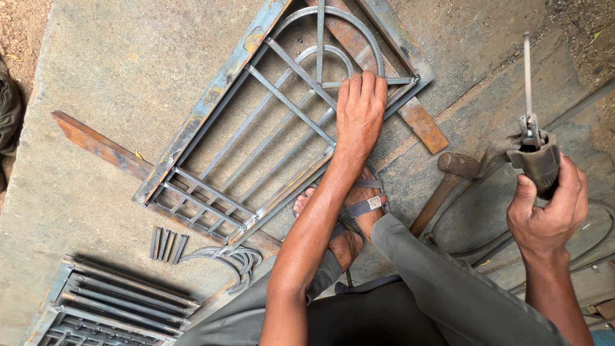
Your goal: The person assembles and welds a decorative metal frame, positioning small curved pieces within the rectangular structure, securing them with a welding tool, and using a hammer to adjust the fit.
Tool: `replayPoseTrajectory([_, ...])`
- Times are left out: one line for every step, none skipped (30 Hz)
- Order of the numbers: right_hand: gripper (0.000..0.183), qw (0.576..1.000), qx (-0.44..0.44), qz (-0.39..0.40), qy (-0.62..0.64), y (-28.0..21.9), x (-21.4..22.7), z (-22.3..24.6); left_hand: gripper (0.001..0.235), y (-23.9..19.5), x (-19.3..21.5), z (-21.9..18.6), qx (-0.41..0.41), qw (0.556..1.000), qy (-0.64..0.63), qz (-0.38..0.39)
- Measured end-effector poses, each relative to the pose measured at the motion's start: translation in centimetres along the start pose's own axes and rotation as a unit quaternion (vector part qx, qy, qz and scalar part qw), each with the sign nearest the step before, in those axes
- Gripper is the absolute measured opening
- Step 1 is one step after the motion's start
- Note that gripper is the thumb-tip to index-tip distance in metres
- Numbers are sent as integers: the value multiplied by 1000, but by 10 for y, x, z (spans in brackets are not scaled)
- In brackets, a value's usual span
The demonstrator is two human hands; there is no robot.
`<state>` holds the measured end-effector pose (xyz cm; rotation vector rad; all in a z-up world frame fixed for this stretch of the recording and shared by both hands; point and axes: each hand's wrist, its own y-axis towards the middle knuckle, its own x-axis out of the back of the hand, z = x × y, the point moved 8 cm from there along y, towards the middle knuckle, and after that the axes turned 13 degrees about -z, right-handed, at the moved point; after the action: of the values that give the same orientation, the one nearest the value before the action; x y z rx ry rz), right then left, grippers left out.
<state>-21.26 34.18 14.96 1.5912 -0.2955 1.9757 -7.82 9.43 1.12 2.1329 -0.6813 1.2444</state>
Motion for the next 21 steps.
replayPoseTrajectory([45, 1000, 0, 1, 0, 0, 0, 0, 23, -1, -1, 0, -3, 1000, 4, 3])
replayPoseTrajectory([45, 1000, 1, 2, 0, -1, -1, 0, 23, -1, -1, 1, -2, 1000, 5, 4])
replayPoseTrajectory([45, 1000, 2, 1, -1, 0, -1, 1, 23, -1, -1, 0, -5, 1000, 6, 2])
replayPoseTrajectory([45, 1000, 3, 1, -1, 0, -1, 1, 23, -1, -1, 0, -8, 1000, 8, -1])
replayPoseTrajectory([45, 1000, 1, 2, 1, -1, 0, 1, 23, 0, -1, 0, -7, 1000, 7, -1])
replayPoseTrajectory([44, 1000, -1, 3, 3, -1, 0, 1, 24, 0, -1, -1, -13, 1000, 16, -4])
replayPoseTrajectory([44, 1000, 1, 4, 4, -1, 1, 1, 25, 0, 1, 0, -18, 999, 26, -8])
replayPoseTrajectory([44, 1000, -6, 4, 6, -1, 1, 0, 25, 0, 1, 0, -17, 999, 28, -8])
replayPoseTrajectory([44, 1000, -9, 4, 8, 0, 1, 1, 23, 0, -1, 0, -12, 1000, 18, 2])
replayPoseTrajectory([44, 1000, -12, 4, 10, 0, 0, 1, 21, -1, -3, 0, -8, 1000, 9, 13])
replayPoseTrajectory([41, 1000, -22, -2, 13, -1, 1, 1, 21, -1, -3, 0, -8, 1000, 8, 13])
replayPoseTrajectory([39, 1000, -26, -5, 14, -1, 2, 2, 23, -2, -4, 0, -11, 1000, 17, 17])
replayPoseTrajectory([37, 999, -31, -9, 15, 0, 2, 1, 25, -2, -6, 0, -15, 999, 24, 20])
replayPoseTrajectory([39, 999, -32, -8, 12, 1, 2, 1, 25, -2, -7, -1, -15, 999, 23, 20])
replayPoseTrajectory([40, 999, -33, -8, 11, 0, 2, 1, 26, -3, -7, -1, -16, 999, 27, 17])
replayPoseTrajectory([41, 999, -33, -7, 10, 0, 2, 1, 27, -4, -7, -1, -17, 999, 30, 14])
replayPoseTrajectory([39, 999, -35, -5, 14, -1, 2, 0, 27, -4, -8, -1, -17, 999, 31, 14])
replayPoseTrajectory([38, 999, -36, -4, 16, -2, 1, -1, 26, -5, -10, -1, -20, 999, 32, 13])
replayPoseTrajectory([37, 999, -37, -3, 18, -3, 1, -2, 25, -5, -11, -1, -23, 999, 32, 13])
replayPoseTrajectory([39, 999, -37, -2, 20, -4, 0, -3, 25, -6, -12, -1, -23, 999, 32, 13])
replayPoseTrajectory([40, 999, -38, -2, 20, -5, 0, -4, 26, -6, -13, -1, -27, 999, 33, 14])
